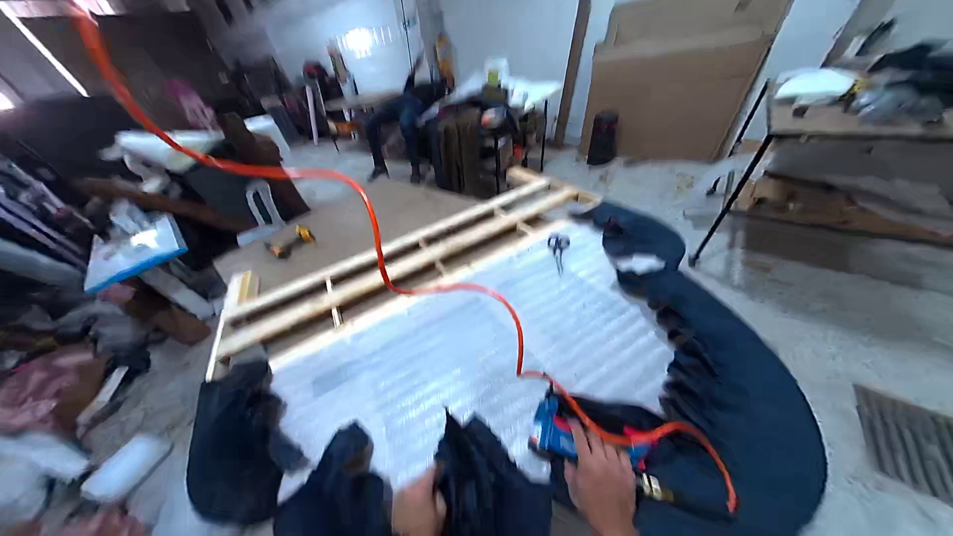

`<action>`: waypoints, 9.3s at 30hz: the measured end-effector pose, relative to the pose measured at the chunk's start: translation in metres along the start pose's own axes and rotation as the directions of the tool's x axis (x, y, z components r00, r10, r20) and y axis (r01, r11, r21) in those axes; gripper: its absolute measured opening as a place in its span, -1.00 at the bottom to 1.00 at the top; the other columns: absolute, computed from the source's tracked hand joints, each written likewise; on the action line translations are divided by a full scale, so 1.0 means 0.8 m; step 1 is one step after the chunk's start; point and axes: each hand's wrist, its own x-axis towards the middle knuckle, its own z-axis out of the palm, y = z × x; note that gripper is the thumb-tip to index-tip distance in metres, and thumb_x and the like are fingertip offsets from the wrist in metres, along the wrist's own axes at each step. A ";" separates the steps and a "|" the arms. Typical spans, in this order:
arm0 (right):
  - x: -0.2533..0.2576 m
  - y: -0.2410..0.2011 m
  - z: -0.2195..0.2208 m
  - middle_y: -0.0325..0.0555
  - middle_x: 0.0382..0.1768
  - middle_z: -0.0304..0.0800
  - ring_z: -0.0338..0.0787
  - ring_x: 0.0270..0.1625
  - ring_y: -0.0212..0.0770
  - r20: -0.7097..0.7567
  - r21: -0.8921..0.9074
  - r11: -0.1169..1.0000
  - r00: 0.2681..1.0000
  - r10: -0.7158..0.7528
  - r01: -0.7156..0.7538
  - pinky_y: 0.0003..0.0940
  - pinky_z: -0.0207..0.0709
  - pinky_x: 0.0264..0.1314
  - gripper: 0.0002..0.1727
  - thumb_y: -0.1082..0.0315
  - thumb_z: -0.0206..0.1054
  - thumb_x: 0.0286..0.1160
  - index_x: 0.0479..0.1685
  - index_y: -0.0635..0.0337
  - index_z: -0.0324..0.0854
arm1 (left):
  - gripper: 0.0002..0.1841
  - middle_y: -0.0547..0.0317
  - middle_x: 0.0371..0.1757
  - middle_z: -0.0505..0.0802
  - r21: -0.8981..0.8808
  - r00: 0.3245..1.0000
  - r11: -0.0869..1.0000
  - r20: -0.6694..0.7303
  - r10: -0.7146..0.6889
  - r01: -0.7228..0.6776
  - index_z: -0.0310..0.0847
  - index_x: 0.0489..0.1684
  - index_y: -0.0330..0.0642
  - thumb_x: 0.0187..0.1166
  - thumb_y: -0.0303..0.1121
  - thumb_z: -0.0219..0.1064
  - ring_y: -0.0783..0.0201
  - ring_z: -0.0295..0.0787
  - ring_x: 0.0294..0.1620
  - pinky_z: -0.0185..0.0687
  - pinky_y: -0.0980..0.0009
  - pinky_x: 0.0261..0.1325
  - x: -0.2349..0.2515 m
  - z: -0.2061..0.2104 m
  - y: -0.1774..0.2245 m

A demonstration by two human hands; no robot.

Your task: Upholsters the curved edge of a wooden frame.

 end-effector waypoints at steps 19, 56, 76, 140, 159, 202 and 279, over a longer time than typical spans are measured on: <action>0.022 -0.039 -0.116 0.38 0.01 0.77 0.82 -0.02 0.47 0.593 -0.087 0.996 0.804 0.033 0.023 0.48 0.63 -0.17 -0.51 0.19 0.39 0.53 0.36 0.28 0.53 | -0.65 -0.19 -0.28 0.90 0.121 0.898 0.941 0.358 0.255 -0.315 0.75 0.03 -0.15 0.71 -0.12 0.12 -0.29 0.90 -0.16 0.69 -0.32 -0.15 0.061 0.004 -0.033; -0.219 -0.342 -0.213 -0.14 -0.41 0.82 0.86 -0.24 -0.14 0.778 0.084 0.875 0.580 0.242 -0.477 -0.01 0.74 -0.09 -0.58 -0.11 0.28 0.56 -0.20 0.05 0.78 | -0.40 -0.21 -0.23 0.90 -0.062 0.831 0.900 0.359 0.424 -0.432 0.73 0.01 -0.17 0.85 0.10 -0.16 -0.28 0.89 -0.09 0.70 -0.25 -0.11 0.078 -0.001 -0.059; -0.117 -0.138 -0.191 -0.18 -0.58 0.70 0.75 -0.49 -0.13 0.682 0.273 0.942 0.730 -0.047 -0.194 0.07 0.60 -0.44 -0.63 -0.09 0.36 0.55 -0.37 -0.01 0.74 | -0.42 -0.07 0.00 0.92 -0.378 0.882 0.890 0.287 0.373 -0.253 0.78 0.17 -0.21 0.49 0.15 0.46 -0.05 0.82 0.18 0.39 -0.19 0.57 0.060 0.023 -0.002; 0.004 -0.056 -0.164 -0.28 -0.71 0.66 0.70 -0.63 -0.24 0.683 0.232 0.972 0.709 -0.178 0.021 -0.06 0.64 -0.52 -0.53 -0.24 0.35 0.47 -0.56 -0.07 0.69 | -0.77 0.03 -0.24 0.85 -0.254 0.970 0.940 0.023 0.242 -0.229 0.71 -0.09 -0.20 0.40 -0.29 0.40 0.00 0.77 -0.01 0.48 0.02 0.34 0.069 0.058 0.000; -0.030 -0.027 -0.051 0.47 0.29 0.67 0.66 0.31 0.55 0.325 0.329 0.908 0.872 -0.367 0.259 0.54 0.48 0.32 -0.11 -0.16 0.63 0.18 0.60 0.01 0.55 | -0.69 0.26 0.12 0.88 -0.631 0.802 0.609 0.034 -0.597 0.480 0.81 0.10 0.00 0.63 -0.05 0.35 0.37 0.82 0.07 0.80 0.26 0.18 -0.279 -0.009 -0.295; 0.006 -0.476 -0.025 -0.12 -0.32 0.82 0.82 -0.23 -0.18 0.563 0.712 0.655 0.763 -0.317 -0.253 -0.03 0.74 -0.04 -0.69 0.08 0.59 0.39 -0.15 0.13 0.76 | 0.26 -0.01 0.26 0.84 -0.236 0.706 0.906 0.570 0.421 -0.350 0.21 0.81 0.19 -0.17 0.06 0.87 -0.04 0.74 0.34 0.22 -0.40 0.62 0.140 -0.097 -0.291; -0.232 -0.545 -0.186 -0.14 -0.63 0.76 0.78 -0.63 -0.12 0.677 0.139 0.638 0.543 0.497 -0.757 0.00 0.76 -0.50 -0.47 -0.29 0.29 0.55 -0.28 0.01 0.74 | -0.79 0.28 -0.04 0.90 -0.301 0.524 0.566 0.216 0.824 -0.767 0.84 -0.11 0.03 0.31 -0.30 0.44 0.14 0.74 0.16 0.33 -0.11 0.44 0.121 -0.031 -0.280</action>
